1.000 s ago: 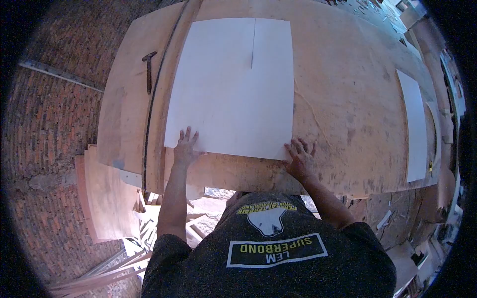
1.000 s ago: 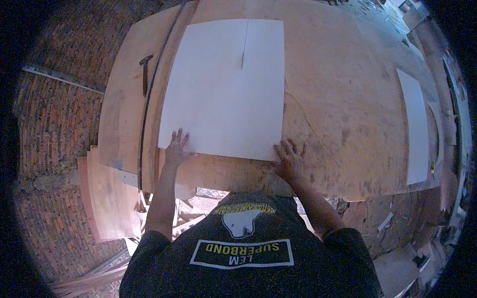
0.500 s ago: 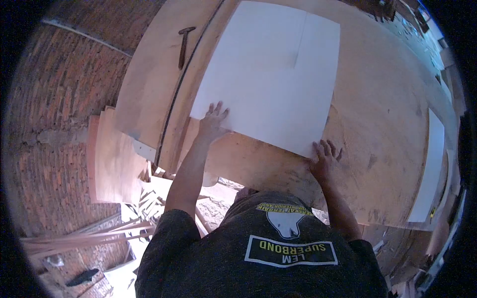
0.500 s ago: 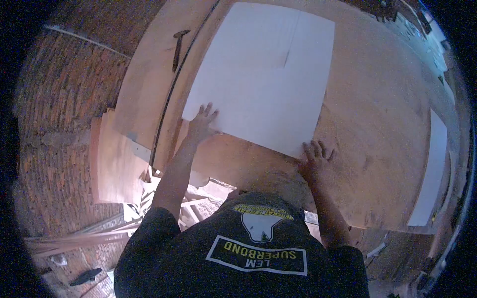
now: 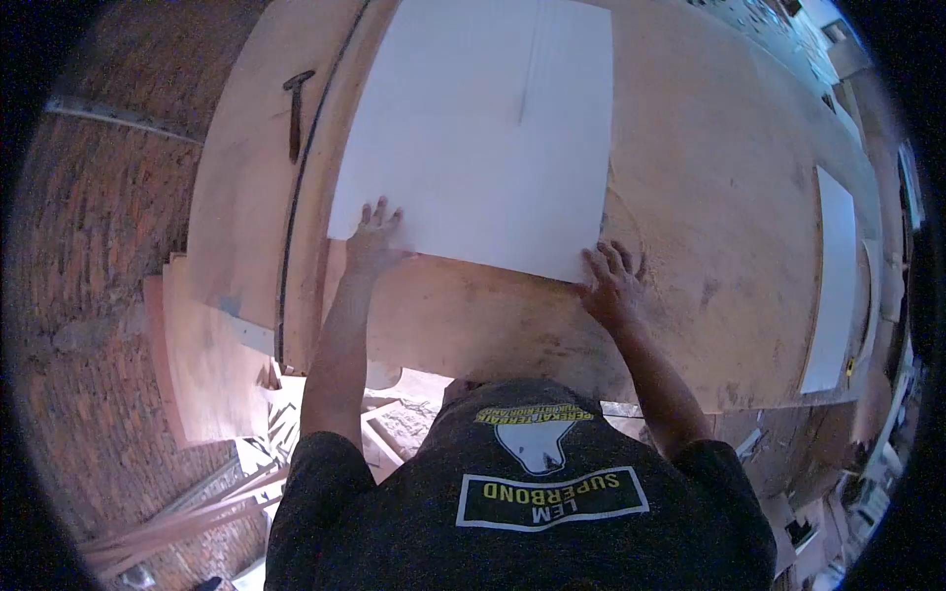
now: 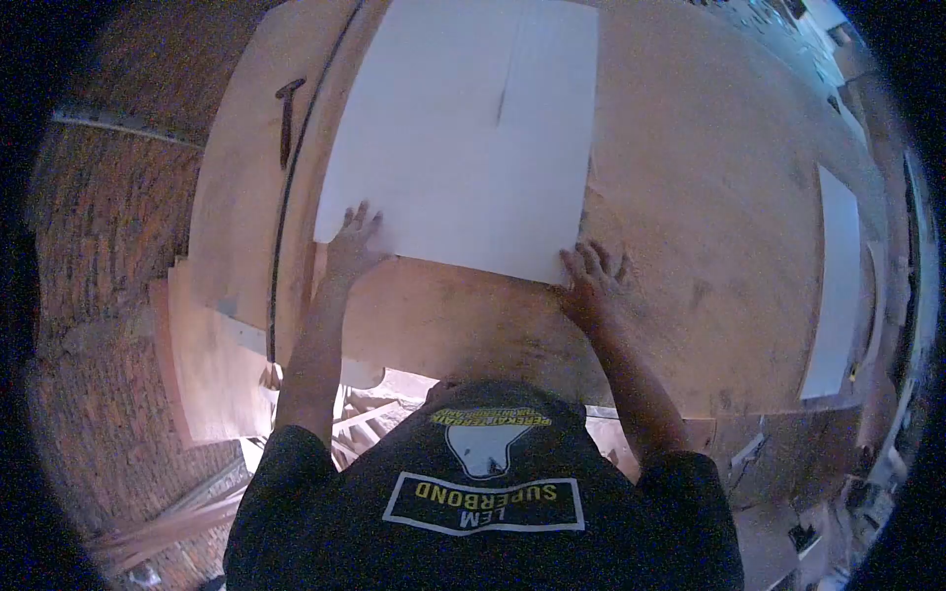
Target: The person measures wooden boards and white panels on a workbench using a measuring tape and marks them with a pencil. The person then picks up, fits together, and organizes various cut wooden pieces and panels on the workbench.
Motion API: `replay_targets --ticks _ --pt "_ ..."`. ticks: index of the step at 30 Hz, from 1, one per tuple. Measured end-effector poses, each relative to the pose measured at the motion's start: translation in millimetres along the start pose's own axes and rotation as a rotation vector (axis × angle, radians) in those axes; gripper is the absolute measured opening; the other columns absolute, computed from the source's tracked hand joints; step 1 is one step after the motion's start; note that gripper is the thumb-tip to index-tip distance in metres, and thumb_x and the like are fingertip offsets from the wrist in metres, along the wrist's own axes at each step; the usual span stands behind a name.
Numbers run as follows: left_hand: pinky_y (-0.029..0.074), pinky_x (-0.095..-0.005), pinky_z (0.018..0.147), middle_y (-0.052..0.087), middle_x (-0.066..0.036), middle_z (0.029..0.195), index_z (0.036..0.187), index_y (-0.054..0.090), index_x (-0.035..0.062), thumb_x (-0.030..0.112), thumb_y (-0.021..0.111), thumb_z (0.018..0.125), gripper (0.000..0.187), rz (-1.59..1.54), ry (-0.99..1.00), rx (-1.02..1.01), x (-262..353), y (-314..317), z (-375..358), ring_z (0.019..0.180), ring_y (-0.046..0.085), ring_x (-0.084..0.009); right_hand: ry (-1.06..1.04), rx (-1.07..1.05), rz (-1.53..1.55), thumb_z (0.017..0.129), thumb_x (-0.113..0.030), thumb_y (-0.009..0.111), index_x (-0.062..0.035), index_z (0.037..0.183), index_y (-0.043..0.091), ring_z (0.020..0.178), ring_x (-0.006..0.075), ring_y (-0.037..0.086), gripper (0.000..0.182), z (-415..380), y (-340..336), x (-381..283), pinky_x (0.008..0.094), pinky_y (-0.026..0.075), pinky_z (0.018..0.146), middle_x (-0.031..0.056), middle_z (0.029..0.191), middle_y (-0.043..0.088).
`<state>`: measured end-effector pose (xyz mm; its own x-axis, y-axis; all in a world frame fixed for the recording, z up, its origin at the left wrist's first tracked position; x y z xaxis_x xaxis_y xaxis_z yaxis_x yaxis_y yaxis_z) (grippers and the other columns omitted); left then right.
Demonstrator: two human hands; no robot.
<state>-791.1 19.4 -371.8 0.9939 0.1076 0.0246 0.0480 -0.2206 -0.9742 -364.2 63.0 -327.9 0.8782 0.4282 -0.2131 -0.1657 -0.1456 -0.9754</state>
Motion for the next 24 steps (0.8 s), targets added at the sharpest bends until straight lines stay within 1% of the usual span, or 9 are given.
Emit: replay_targets --ticks 3,6,8,11,17,20,24 --pt "0.046 -0.0486 0.106 0.026 -0.012 0.162 0.149 0.043 0.0254 0.067 0.079 0.059 0.106 0.058 -0.024 -0.017 6 -11 6 0.145 0.030 -0.0408 0.001 0.003 0.024 0.077 -0.041 0.078 -0.0213 0.133 0.060 0.141 0.0277 0.035 0.062 6 -2 3 0.0673 0.014 0.115 0.0048 0.141 0.051" --pt "0.045 -0.0480 0.107 0.026 -0.011 0.162 0.150 0.043 0.0260 0.068 0.079 0.058 0.107 0.054 -0.003 0.018 0 -3 18 0.146 0.029 -0.0383 0.017 0.003 0.017 0.077 -0.043 0.078 -0.0218 0.132 0.061 0.141 0.0289 0.035 0.062 15 -1 8 0.0685 0.014 0.114 0.0049 0.143 0.050" --pt "0.045 -0.0476 0.107 0.026 -0.011 0.162 0.150 0.043 0.0260 0.068 0.079 0.059 0.107 0.050 -0.006 0.002 2 -7 26 0.146 0.028 -0.0383 0.036 -0.004 0.006 0.077 -0.045 0.078 -0.0223 0.132 0.061 0.141 0.0298 0.035 0.062 21 2 12 0.0686 0.014 0.114 0.0052 0.145 0.049" --pt "0.045 -0.0474 0.107 0.026 -0.011 0.162 0.149 0.043 0.0256 0.068 0.079 0.059 0.106 0.058 -0.022 -0.012 6 -14 36 0.146 0.028 -0.0384 0.037 -0.007 0.017 0.080 -0.045 0.074 -0.0224 0.136 0.058 0.142 0.0289 0.034 0.063 30 3 17 0.0674 0.006 0.116 0.0068 0.149 0.046" --pt "0.044 -0.0477 0.109 0.025 -0.012 0.162 0.149 0.045 0.0244 0.065 0.080 0.062 0.102 0.080 -0.027 -0.034 6 -17 58 0.148 0.025 -0.0375 0.027 -0.058 -0.022 0.082 -0.043 0.073 -0.0229 0.137 0.056 0.143 0.0287 0.032 0.061 51 0 22 0.0678 0.011 0.116 0.0054 0.147 0.047" --pt "0.044 -0.0466 0.109 0.025 -0.012 0.162 0.149 0.044 0.0243 0.064 0.080 0.063 0.101 0.069 -0.025 -0.028 3 -15 67 0.148 0.025 -0.0373 0.020 0.064 0.034 0.073 -0.035 0.082 -0.0215 0.129 0.063 0.141 0.0300 0.036 0.061 58 -1 27 0.0682 0.012 0.115 0.0062 0.142 0.051" --pt "0.045 -0.0453 0.108 0.023 -0.012 0.162 0.150 0.043 0.0243 0.064 0.080 0.064 0.101 0.104 -0.014 -0.016 2 -17 77 0.147 0.026 -0.0370 0.030 0.063 0.011 0.072 -0.035 0.083 -0.0211 0.128 0.064 0.141 0.0297 0.036 0.061 70 0 30 0.0692 0.013 0.114 0.0049 0.141 0.052"
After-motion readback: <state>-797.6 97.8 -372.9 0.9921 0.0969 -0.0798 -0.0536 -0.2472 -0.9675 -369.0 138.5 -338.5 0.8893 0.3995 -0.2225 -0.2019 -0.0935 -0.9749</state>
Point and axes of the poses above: each hand's wrist, its own z-axis towards the middle knuckle, its own y-axis out of the palm, x = y × z, the point moved 10 cm from there along z, towards the middle knuckle
